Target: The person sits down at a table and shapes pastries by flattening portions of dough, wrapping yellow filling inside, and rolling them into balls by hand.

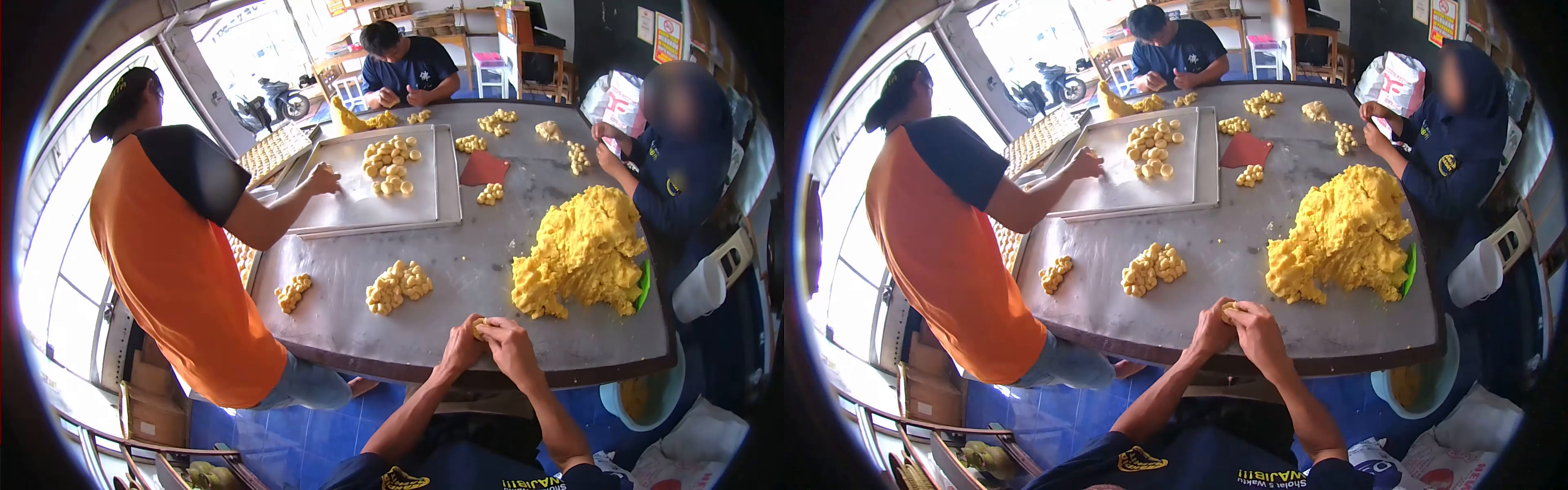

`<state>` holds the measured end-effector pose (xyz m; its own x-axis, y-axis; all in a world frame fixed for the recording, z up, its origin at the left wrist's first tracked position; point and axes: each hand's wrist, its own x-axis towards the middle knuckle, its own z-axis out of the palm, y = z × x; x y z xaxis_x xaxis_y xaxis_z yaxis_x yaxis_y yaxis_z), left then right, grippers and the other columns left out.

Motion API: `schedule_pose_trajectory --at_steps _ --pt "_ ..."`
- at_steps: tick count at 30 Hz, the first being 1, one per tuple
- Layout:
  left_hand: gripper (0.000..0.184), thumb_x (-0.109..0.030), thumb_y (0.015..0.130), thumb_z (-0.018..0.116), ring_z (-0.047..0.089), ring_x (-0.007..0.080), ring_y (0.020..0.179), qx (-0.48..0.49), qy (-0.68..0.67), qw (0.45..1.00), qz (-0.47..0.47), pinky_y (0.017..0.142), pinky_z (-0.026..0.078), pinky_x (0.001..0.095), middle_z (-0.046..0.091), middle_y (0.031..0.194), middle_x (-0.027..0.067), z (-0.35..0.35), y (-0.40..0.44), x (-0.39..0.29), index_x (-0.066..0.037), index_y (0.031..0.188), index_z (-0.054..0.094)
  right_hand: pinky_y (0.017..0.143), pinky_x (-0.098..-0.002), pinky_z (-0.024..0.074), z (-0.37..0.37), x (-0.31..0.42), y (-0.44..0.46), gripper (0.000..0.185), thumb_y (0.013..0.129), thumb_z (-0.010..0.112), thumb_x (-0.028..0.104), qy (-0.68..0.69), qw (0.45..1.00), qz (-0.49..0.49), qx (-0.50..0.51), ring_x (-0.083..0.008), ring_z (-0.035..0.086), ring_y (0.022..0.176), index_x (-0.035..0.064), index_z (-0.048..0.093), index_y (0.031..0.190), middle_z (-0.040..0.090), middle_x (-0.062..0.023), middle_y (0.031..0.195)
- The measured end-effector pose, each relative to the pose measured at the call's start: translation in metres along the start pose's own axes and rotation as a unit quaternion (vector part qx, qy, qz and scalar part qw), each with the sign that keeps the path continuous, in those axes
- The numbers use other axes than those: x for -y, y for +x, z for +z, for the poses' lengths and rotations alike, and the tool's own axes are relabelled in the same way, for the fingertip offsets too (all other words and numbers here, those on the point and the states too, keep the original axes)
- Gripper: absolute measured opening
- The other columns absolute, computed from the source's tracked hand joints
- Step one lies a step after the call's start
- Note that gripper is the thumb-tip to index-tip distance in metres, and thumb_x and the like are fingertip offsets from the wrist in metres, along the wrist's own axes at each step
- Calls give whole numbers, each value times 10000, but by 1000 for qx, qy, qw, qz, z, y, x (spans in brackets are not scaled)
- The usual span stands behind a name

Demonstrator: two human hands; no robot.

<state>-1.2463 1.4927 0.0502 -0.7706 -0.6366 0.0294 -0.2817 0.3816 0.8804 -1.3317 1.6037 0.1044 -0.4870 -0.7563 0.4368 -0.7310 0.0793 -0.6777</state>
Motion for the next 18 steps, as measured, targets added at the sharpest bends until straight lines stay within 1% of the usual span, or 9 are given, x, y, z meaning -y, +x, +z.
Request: schedule_pose_trajectory --at_steps 2,5,6,8,9,10,12,15,18 --pt "356 -191 801 753 655 456 917 24 22 999 13 747 549 480 693 916 250 -1 1 4 -55 1107 633 818 -405 537 1 2 1 192 825 664 -24 73 994 82 -10 -341 664 897 13 725 1003 700 -161 980" --pt "232 -151 853 688 638 491 887 -7 108 994 -23 682 542 535 674 886 279 16 4 17 -85 1067 627 760 -395 546 14 -11 -4 146 836 677 1 6 999 41 -17 -345 674 841 3 728 973 702 -148 912" --pt "229 -149 867 677 645 489 877 -34 62 997 35 679 548 525 675 870 278 15 2 16 -88 1083 630 753 -398 544 18 -9 -7 133 843 674 12 -22 999 41 -18 -344 673 834 3 726 964 699 -148 901" --pt "198 -127 855 687 684 433 838 -27 -24 993 115 654 563 465 691 842 236 6 0 8 -87 1048 667 732 -405 536 22 0 -9 101 864 659 33 -33 997 -13 -69 -348 666 840 8 718 942 686 -154 907" --pt "159 -94 834 698 702 398 817 -13 15 993 119 646 562 430 704 858 205 12 5 26 -84 992 687 729 -394 533 17 -1 -8 147 845 684 38 -13 999 8 -30 -329 660 824 24 726 985 672 -144 891" --pt "215 -51 785 750 705 192 765 -24 2 991 131 695 555 329 726 842 132 13 6 33 -25 993 698 726 -382 530 11 -4 -4 203 826 708 43 9 1000 25 8 -310 654 809 40 733 1028 658 -134 876" --pt "225 -55 760 771 707 220 761 -31 -33 987 154 712 553 345 717 832 137 5 6 18 -22 971 698 724 -350 525 3 -15 6 356 777 768 69 77 989 125 20 -259 622 757 78 733 1131 622 -109 867" --pt "240 -52 739 778 707 245 764 20 -12 998 55 726 549 354 715 831 142 -1 2 1 -19 961 695 797 -369 528 0 -38 17 493 731 787 100 118 960 221 129 -315 632 841 88 705 1217 630 -153 917" --pt "249 -62 716 793 696 356 804 8 -9 998 67 716 542 409 701 864 186 1 3 -1 -12 939 693 829 -374 520 7 -41 20 480 735 785 92 62 976 180 108 -298 620 880 69 700 1206 618 -151 937"
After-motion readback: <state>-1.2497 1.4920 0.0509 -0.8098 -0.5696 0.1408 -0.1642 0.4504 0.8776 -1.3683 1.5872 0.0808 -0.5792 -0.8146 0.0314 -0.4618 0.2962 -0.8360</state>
